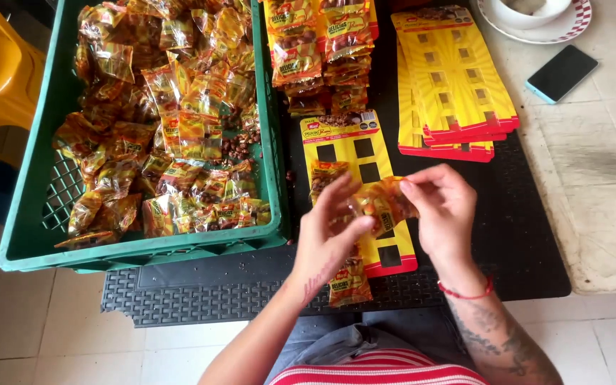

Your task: Attaching small snack packets to yellow cardboard display strips for retail display

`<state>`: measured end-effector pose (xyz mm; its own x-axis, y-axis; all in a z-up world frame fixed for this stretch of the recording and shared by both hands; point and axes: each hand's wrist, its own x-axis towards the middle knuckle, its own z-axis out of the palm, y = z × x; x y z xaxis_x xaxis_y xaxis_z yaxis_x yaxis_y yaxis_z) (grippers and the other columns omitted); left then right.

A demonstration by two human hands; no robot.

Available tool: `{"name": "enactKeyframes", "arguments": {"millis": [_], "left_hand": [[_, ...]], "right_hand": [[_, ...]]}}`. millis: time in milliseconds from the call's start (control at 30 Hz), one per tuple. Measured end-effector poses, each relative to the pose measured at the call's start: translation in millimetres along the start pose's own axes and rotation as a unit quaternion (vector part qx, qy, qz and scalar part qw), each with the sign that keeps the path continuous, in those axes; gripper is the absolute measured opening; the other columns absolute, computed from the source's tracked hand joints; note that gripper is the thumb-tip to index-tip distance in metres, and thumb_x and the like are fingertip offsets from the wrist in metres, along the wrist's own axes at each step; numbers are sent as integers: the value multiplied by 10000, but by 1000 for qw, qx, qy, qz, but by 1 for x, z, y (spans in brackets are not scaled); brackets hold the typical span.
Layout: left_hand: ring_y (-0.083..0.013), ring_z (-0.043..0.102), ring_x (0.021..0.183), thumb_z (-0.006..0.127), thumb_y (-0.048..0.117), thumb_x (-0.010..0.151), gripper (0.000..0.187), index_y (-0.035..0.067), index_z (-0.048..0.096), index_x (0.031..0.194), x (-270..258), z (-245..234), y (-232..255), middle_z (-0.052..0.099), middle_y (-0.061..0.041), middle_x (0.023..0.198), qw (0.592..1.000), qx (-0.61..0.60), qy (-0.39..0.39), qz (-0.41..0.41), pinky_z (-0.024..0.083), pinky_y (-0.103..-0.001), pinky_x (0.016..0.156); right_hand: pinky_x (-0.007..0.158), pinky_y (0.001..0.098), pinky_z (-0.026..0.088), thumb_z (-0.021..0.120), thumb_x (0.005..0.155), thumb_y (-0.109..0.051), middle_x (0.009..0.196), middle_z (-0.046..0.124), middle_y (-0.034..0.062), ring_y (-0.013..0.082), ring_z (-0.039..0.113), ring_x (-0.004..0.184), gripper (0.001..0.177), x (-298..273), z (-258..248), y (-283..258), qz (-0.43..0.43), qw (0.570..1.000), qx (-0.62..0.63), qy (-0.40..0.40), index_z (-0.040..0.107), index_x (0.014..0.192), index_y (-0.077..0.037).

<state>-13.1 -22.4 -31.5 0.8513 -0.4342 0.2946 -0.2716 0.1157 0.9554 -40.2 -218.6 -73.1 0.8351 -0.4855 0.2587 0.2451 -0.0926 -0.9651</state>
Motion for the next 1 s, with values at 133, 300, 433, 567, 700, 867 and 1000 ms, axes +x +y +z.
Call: {"name": "enactKeyframes", "arguments": {"millis": [133, 300, 433, 567, 700, 867, 1000], "left_hand": [[-181, 737, 726, 799, 95, 880, 91, 41, 783, 951, 0, 10, -46, 753, -99, 746, 989, -26, 109, -100, 616, -300, 622], [-246, 690, 665, 698, 11, 917, 147, 112, 798, 877, 8, -1, -23, 692, -66, 710, 945, 280, -2, 168, 587, -321, 647], [-294, 737, 713, 716, 64, 940, 305, 40, 530, 1179, 3, -4, -36, 726, -93, 820, 969, 228, 17, 94, 618, -406, 662], [-357, 722, 974, 650, -55, 948, 406, -61, 470, 1312, -7, -12, -14, 661, -175, 1116, 966, 210, 115, 100, 638, -413, 806], [-261, 648, 967, 601, 6, 984, 301, -9, 530, 1276, -41, -24, 2, 634, -150, 1121, 958, 267, 46, 92, 547, -358, 846], [-195, 715, 836, 696, 61, 929, 183, 47, 660, 1108, -71, -55, 17, 718, -88, 1047, 938, 321, 104, 74, 585, -328, 772], [-163, 674, 782, 708, 42, 923, 154, 74, 657, 1065, -51, -120, 39, 714, -49, 975, 899, 386, 168, 119, 551, -282, 729]], "right_hand": [[744, 343, 628, 731, 867, 82, 914, 691, 124, 216, 721, 891, 148, -16, -11, 19, 24, 998, 56, 14, 624, 915, -9], [997, 556, 557, 845, 741, -92, 1187, 706, 184, 352, 662, 1214, 462, -15, -2, -34, 22, 987, -64, -146, 691, 1163, 16], [673, 326, 585, 764, 839, 30, 710, 699, 108, 194, 679, 694, 48, 6, 16, -17, 51, 972, -125, -191, 765, 878, 2], [644, 240, 537, 754, 880, 27, 709, 691, 66, 119, 638, 667, 61, 53, 45, 35, 13, 986, -70, -150, 731, 882, -28], [779, 268, 596, 744, 904, 17, 858, 730, 68, 164, 705, 786, 90, 106, 78, 104, -64, 977, -131, -154, 689, 905, -53], [639, 296, 555, 843, 857, -80, 753, 740, 36, 142, 716, 694, 141, 128, 101, 131, -84, 947, -285, -122, 706, 827, -91], [623, 404, 559, 858, 785, -25, 998, 708, 84, 278, 677, 857, 284, 108, 107, 93, -267, 845, -452, -102, 728, 1037, -53]]}}
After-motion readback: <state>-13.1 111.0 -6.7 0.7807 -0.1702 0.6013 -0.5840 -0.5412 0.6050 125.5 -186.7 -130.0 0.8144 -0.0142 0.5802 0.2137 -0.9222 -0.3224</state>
